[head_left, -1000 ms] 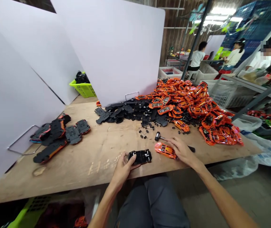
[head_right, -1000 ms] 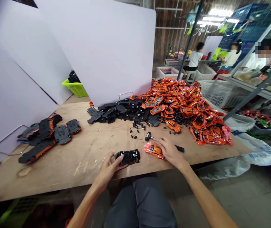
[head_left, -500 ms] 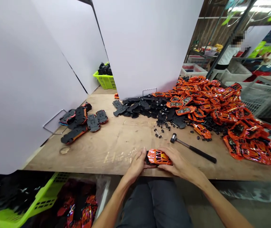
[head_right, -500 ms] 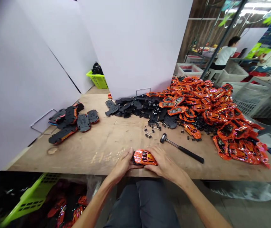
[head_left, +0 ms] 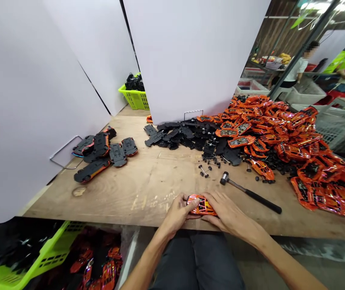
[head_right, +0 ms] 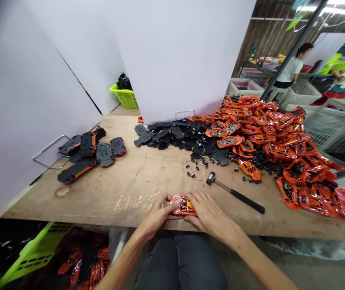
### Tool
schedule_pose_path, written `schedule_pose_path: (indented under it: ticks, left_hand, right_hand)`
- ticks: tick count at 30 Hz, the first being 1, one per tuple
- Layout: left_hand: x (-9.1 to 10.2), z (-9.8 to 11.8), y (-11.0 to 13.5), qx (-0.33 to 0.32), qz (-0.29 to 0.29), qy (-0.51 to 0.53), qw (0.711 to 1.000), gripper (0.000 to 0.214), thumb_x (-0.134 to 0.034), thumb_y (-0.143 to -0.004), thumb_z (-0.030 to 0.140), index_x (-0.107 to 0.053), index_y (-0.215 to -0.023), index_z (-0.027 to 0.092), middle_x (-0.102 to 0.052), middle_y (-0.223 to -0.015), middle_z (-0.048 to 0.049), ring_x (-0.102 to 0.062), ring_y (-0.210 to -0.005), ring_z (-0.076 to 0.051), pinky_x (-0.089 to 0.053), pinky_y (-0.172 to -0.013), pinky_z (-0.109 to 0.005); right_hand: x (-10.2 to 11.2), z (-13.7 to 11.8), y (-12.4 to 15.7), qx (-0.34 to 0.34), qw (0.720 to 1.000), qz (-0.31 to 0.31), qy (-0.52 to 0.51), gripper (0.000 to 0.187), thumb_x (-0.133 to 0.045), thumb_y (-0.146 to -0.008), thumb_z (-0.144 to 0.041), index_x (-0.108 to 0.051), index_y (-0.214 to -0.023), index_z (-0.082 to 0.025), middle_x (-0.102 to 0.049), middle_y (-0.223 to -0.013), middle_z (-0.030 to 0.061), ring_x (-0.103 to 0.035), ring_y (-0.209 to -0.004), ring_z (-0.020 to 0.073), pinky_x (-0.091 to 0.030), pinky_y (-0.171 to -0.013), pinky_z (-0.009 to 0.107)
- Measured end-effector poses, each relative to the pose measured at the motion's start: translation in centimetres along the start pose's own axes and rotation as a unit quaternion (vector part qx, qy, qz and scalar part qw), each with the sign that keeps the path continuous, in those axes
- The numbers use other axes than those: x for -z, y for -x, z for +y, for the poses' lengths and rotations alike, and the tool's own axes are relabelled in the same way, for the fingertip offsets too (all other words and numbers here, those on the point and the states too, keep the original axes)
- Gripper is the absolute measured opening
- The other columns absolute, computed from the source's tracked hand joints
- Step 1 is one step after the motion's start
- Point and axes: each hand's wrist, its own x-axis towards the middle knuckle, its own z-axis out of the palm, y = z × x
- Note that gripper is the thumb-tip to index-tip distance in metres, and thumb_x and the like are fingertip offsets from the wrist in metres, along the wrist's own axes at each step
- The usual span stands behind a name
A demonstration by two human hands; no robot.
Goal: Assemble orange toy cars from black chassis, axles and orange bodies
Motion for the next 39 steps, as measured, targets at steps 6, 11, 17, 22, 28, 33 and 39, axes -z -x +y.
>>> schedule_pose_path:
  ticks: [6, 11, 17, 22, 28, 33, 39]
  left_hand:
    - [-0.2, -0.3, -0.5, -0.006, 0.025, -0.005, 1.000, 0.056, -0.091, -0.063, 0.056, -0.051, -0.083, 0.022, -0.074, -0.081, -0.0018, -0.075, -0.077, -0.025, -0.064, -0.073, -0.043]
    - [0.0, -0.5, 0.1, -0.059, 0.020, -0.020, 0.998, 0.050, -0.090, -0.069, 0.051, -0.056, -0.090, 0.021, -0.075, -0.086, -0.0025, -0.073, -0.080, -0.022, -0.062, -0.076, -0.036]
    - [0.2, 0.2, 1.7, -0.156, -0.051, -0.181, 0.970, 0.032, -0.076, -0.087, 0.041, -0.075, -0.112, 0.021, -0.077, -0.113, -0.0087, -0.070, -0.108, -0.026, -0.053, -0.095, -0.031]
    - [-0.6, -0.5, 1.5, -0.196, -0.054, -0.320, 0.925, 0.032, -0.076, -0.088, 0.040, -0.077, -0.114, 0.021, -0.080, -0.108, -0.0064, -0.073, -0.096, -0.025, -0.055, -0.086, -0.031]
    - [-0.6, -1.8, 1.2, -0.258, -0.017, -0.365, 0.894, 0.025, -0.067, -0.096, 0.038, -0.076, -0.111, 0.021, -0.081, -0.106, -0.0059, -0.075, -0.095, -0.022, -0.055, -0.085, -0.030]
    - [-0.8, 0.0, 0.5, -0.276, -0.095, -0.512, 0.808, 0.030, -0.070, -0.093, 0.044, -0.070, -0.112, 0.021, -0.080, -0.097, -0.0073, -0.074, -0.083, -0.022, -0.052, -0.073, -0.029]
    - [-2.3, -1.1, -0.6, -0.344, -0.032, -0.652, 0.675, 0.024, -0.066, -0.095, 0.044, -0.069, -0.097, 0.020, -0.076, -0.085, -0.0102, -0.072, -0.073, -0.024, -0.041, -0.062, -0.029]
  right_hand:
    - [-1.8, -0.4, -0.2, -0.002, 0.998, 0.027, 0.064, 0.068, -0.065, -0.097, -0.050, -0.043, -0.154, -0.020, -0.058, -0.147, 0.0216, -0.054, -0.139, 0.0409, -0.044, -0.114, 0.063]
    - [0.2, -0.6, 0.0, -0.032, 0.999, 0.029, -0.018, 0.067, -0.067, -0.094, -0.057, -0.047, -0.150, -0.025, -0.058, -0.147, 0.0177, -0.052, -0.139, 0.0376, -0.038, -0.118, 0.061]
    - [0.4, -0.2, 1.8, -0.170, 0.926, 0.128, -0.312, 0.029, -0.062, -0.099, -0.048, -0.064, -0.117, -0.025, -0.069, -0.114, 0.0054, -0.066, -0.109, 0.0236, -0.054, -0.095, 0.033]
    - [-0.8, -0.4, 2.2, -0.176, 0.897, 0.143, -0.380, 0.026, -0.068, -0.096, -0.045, -0.066, -0.109, -0.023, -0.066, -0.109, 0.0035, -0.063, -0.105, 0.0207, -0.049, -0.094, 0.029]
    - [-0.8, -0.8, 1.9, -0.195, 0.877, 0.149, -0.412, 0.025, -0.073, -0.093, -0.044, -0.067, -0.103, -0.022, -0.065, -0.097, 0.0011, -0.061, -0.092, 0.0185, -0.048, -0.083, 0.027]
    - [-1.1, -1.2, 1.9, -0.203, 0.887, 0.176, -0.377, 0.025, -0.070, -0.095, -0.045, -0.069, -0.103, -0.022, -0.069, -0.100, 0.0026, -0.064, -0.095, 0.0197, -0.049, -0.085, 0.029]
    - [-1.9, 0.0, 3.0, -0.209, 0.887, 0.172, -0.374, 0.034, -0.081, -0.085, -0.042, -0.071, -0.112, -0.023, -0.075, -0.107, 0.0026, -0.071, -0.102, 0.0224, -0.055, -0.092, 0.032]
